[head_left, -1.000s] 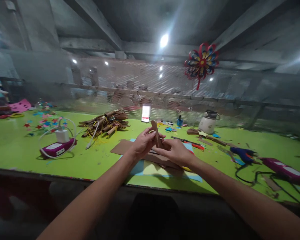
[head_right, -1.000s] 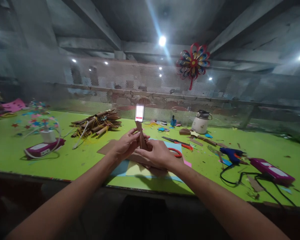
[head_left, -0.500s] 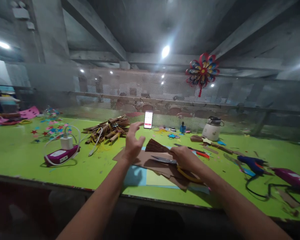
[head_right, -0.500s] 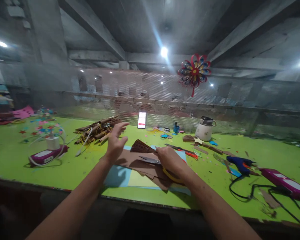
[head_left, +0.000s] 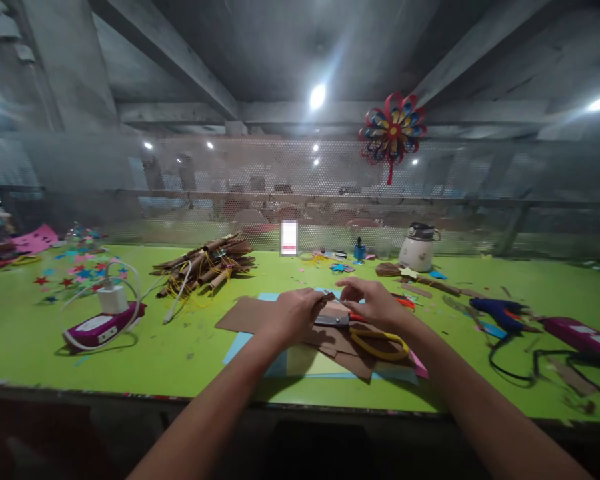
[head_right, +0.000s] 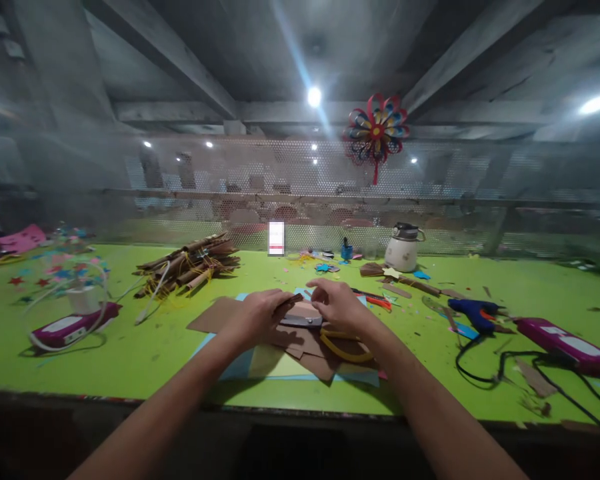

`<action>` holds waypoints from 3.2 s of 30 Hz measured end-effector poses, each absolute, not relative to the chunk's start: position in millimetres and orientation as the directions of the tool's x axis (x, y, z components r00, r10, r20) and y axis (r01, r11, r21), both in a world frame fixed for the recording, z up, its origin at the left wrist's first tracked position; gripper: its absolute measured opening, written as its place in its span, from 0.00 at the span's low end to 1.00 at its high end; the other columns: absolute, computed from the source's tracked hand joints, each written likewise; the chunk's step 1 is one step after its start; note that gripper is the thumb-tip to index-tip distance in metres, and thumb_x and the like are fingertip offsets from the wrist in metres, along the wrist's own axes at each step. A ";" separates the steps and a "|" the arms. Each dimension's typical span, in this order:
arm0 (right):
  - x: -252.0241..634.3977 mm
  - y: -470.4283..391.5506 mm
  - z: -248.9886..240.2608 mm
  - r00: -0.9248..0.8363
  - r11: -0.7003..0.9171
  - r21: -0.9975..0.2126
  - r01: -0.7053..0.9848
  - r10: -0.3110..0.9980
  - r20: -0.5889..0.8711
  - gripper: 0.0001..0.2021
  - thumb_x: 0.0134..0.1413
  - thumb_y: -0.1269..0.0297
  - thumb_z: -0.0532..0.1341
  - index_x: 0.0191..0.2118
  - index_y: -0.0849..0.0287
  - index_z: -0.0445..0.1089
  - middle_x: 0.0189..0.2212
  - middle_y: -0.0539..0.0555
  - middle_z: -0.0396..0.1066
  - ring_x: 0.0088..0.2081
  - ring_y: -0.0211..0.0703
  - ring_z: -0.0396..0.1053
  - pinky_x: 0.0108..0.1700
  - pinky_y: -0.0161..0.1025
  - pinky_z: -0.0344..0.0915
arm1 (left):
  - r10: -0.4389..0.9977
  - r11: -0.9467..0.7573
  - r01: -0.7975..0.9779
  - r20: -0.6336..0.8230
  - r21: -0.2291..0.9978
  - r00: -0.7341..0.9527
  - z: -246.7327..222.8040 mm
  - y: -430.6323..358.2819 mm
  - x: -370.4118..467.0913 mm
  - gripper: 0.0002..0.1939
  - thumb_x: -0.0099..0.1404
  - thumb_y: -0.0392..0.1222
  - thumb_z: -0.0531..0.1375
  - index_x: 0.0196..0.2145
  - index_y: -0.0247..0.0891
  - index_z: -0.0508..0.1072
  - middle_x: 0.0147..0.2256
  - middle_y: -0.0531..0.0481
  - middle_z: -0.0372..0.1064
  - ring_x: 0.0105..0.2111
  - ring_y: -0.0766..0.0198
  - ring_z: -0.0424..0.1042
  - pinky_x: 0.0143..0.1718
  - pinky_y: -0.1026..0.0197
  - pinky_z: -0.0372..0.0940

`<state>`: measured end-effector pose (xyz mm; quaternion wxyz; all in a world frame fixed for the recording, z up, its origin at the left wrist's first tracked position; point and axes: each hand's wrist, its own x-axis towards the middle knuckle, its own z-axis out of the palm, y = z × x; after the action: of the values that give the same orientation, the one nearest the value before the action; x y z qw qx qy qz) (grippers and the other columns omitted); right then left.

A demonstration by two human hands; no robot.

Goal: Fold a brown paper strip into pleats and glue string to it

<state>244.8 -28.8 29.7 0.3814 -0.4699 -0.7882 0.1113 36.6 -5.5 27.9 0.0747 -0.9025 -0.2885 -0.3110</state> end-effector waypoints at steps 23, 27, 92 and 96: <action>232.7 -40.9 33.4 -0.349 0.533 -0.837 0.119 0.812 0.468 0.21 0.46 0.66 0.65 0.47 0.61 0.62 0.34 0.54 0.72 0.36 0.41 0.72 0.41 0.42 0.68 | 0.364 -0.893 0.438 0.746 0.108 0.558 17.4 -2.1 42.2 0.13 0.66 0.41 0.51 0.46 0.38 0.69 0.33 0.45 0.68 0.31 0.63 0.67 0.33 0.61 0.62; 230.3 -42.1 34.3 -0.345 0.523 -0.849 0.080 0.813 0.469 0.21 0.45 0.64 0.66 0.46 0.60 0.62 0.34 0.53 0.72 0.36 0.40 0.72 0.41 0.42 0.69 | 0.358 -0.891 0.444 0.755 0.099 0.549 15.9 -1.6 41.4 0.13 0.66 0.42 0.52 0.47 0.38 0.68 0.34 0.44 0.68 0.33 0.61 0.67 0.35 0.59 0.62; 268.6 -75.9 23.5 -0.293 0.553 -0.339 0.762 0.760 0.581 0.22 0.51 0.54 0.61 0.52 0.54 0.64 0.40 0.57 0.63 0.41 0.48 0.64 0.44 0.46 0.63 | 0.678 -0.598 -0.053 0.541 0.799 0.498 44.5 -24.5 47.1 0.13 0.62 0.45 0.57 0.27 0.33 0.74 0.25 0.47 0.70 0.26 0.68 0.65 0.29 0.66 0.61; 267.5 -78.3 24.9 -0.292 0.538 -0.336 0.773 0.772 0.564 0.21 0.52 0.53 0.60 0.51 0.54 0.64 0.40 0.57 0.63 0.40 0.47 0.65 0.43 0.45 0.64 | 0.694 -0.606 -0.031 0.548 0.795 0.468 42.8 -23.3 48.0 0.13 0.61 0.45 0.57 0.28 0.33 0.74 0.26 0.46 0.71 0.25 0.68 0.65 0.28 0.65 0.61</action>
<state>267.5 -78.3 24.9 0.3506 -0.4808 -0.8037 -0.0008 48.0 -23.3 42.8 -0.3873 -0.7641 -0.2168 -0.4681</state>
